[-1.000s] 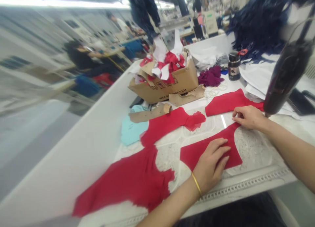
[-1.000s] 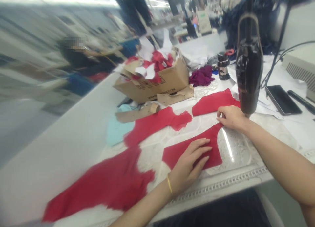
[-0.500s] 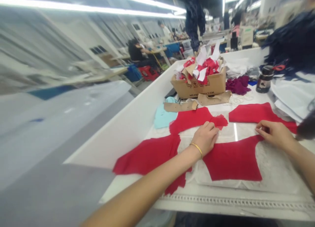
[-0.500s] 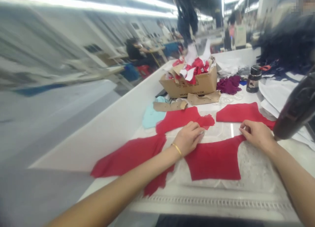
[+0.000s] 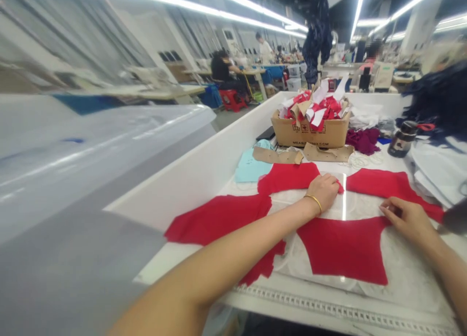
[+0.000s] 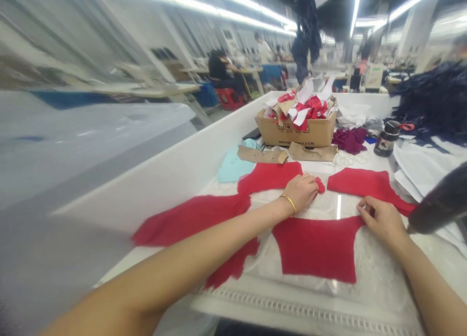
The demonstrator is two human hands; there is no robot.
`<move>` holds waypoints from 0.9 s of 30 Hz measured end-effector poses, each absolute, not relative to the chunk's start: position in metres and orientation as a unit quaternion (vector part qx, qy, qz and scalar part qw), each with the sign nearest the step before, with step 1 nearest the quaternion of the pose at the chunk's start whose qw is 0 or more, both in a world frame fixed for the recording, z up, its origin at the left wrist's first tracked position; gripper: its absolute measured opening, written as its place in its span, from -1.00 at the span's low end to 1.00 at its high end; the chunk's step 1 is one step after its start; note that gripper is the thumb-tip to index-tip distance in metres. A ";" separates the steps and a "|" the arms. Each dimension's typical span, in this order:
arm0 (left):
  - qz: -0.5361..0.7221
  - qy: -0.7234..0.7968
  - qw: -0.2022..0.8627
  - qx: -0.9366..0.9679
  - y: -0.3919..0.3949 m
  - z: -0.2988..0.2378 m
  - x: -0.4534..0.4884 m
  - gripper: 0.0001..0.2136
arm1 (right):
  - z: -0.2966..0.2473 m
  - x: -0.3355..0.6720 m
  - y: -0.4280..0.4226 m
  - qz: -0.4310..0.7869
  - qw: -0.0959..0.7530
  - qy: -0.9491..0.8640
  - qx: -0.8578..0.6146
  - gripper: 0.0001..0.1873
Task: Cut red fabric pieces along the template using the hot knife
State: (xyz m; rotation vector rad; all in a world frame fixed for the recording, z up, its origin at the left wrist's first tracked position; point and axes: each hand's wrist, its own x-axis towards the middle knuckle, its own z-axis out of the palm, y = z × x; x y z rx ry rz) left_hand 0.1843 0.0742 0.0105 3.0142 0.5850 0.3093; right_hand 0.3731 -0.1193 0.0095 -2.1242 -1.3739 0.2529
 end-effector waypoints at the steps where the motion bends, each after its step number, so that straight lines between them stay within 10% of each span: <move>1: 0.103 0.194 0.031 0.975 0.074 0.011 0.184 -0.80 | 0.009 0.373 -0.119 0.093 0.300 -0.517 -0.796 -0.80; 27: 0.197 0.160 0.130 0.958 0.078 0.031 0.151 -0.80 | 0.015 0.301 -0.048 -0.038 0.347 -0.586 -0.731 -0.65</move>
